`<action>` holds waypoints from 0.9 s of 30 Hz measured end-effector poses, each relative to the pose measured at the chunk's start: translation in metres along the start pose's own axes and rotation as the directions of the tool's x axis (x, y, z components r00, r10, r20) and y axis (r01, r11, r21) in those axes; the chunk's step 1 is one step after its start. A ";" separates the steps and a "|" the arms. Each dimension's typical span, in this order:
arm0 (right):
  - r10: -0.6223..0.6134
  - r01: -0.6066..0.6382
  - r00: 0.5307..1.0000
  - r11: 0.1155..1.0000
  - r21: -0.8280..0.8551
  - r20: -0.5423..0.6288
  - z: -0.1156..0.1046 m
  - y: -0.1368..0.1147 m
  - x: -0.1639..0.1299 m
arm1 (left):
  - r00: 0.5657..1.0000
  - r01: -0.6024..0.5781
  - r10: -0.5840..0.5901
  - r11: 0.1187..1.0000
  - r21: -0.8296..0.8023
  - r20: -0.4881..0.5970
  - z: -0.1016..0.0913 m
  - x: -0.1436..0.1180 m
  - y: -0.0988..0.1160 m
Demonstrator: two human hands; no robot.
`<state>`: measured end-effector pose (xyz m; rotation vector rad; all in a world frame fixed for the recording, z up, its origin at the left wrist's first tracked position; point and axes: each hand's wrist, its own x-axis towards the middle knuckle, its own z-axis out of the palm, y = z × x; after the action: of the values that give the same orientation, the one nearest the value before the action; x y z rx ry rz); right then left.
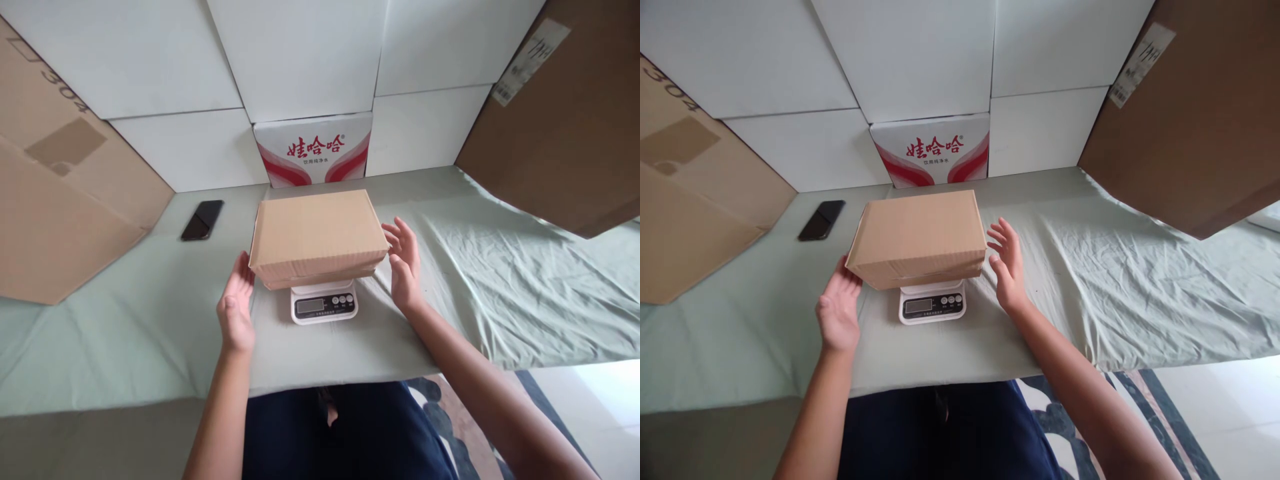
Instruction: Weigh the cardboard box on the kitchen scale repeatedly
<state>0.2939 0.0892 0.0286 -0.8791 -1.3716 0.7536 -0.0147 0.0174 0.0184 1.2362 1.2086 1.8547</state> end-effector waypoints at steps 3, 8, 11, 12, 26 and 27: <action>0.001 -0.001 1.000 1.000 0.021 -0.001 0.000 -0.001 0.001 | 1.000 -0.005 0.005 1.000 -0.002 0.001 0.000 0.000 0.000; 0.013 -0.013 0.998 1.000 -0.006 0.057 -0.001 0.000 0.001 | 1.000 -0.011 0.011 1.000 -0.005 0.011 0.001 0.000 0.000; 0.028 -0.028 0.992 1.000 0.000 0.126 0.001 -0.001 -0.001 | 0.999 0.002 -0.003 1.000 0.014 0.037 -0.001 -0.002 -0.004; 0.028 -0.031 0.988 0.999 0.017 0.149 0.002 -0.002 -0.003 | 0.999 0.012 -0.013 1.000 0.021 0.047 -0.001 -0.004 -0.006; -0.189 0.201 0.973 0.976 -0.085 0.133 0.025 -0.010 0.072 | 0.994 0.078 -0.076 0.997 -0.027 0.084 0.047 0.089 0.003; -0.199 0.210 0.972 0.975 -0.079 0.124 0.029 0.001 0.081 | 0.990 0.111 -0.108 0.993 -0.036 0.089 0.053 0.101 -0.005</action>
<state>0.2711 0.1621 0.0678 -0.7597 -1.5836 0.5940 -0.0052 0.1228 0.0599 1.1916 1.1624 1.7200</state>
